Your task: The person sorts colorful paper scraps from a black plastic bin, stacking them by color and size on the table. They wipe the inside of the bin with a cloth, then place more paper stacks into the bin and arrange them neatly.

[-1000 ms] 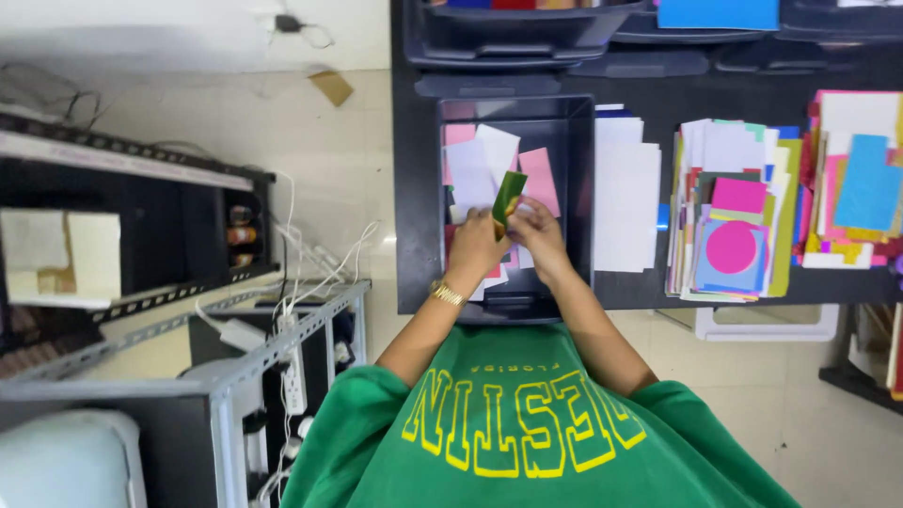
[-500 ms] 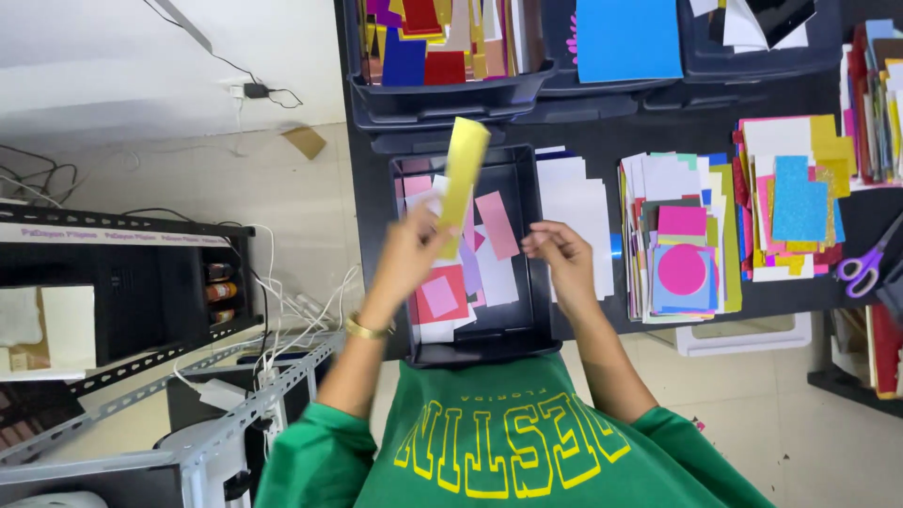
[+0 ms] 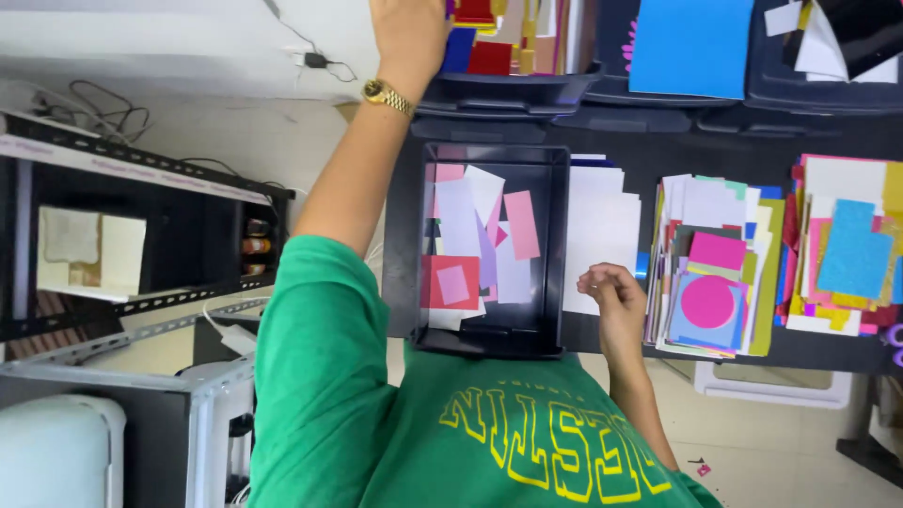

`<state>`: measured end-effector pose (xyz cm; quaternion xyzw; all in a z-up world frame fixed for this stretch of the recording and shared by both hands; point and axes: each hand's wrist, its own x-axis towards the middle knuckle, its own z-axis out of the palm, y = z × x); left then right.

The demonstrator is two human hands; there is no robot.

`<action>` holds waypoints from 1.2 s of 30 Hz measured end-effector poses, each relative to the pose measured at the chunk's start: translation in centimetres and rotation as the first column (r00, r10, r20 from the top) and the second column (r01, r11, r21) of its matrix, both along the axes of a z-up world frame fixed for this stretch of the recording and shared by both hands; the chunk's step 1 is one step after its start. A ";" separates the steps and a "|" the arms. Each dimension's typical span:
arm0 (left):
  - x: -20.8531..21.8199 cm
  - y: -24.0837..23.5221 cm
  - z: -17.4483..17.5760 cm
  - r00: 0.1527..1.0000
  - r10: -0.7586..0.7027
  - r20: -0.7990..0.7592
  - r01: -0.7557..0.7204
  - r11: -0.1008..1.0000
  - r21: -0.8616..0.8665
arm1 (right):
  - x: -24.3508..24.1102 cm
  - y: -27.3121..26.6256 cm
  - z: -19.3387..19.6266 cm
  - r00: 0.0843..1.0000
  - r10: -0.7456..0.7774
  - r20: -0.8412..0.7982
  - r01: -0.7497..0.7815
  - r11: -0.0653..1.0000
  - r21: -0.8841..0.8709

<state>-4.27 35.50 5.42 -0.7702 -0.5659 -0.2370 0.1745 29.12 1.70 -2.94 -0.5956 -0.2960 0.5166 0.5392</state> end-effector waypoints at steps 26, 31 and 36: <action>-0.8 -36.5 -12.3 0.562 0.423 0.711 0.356 0.652 -0.669 | -20.1 8.9 -7.8 0.651 0.493 0.577 -0.366 0.870 -0.330; -0.5 -36.7 -13.4 0.595 0.408 0.692 0.319 0.671 -0.669 | -22.0 7.8 -5.9 0.424 0.550 0.720 -0.355 0.832 -0.426; -0.8 -36.5 -12.4 0.597 0.405 0.692 0.329 0.664 -0.672 | -23.5 6.7 -6.7 0.502 0.496 0.709 -0.351 0.866 -0.356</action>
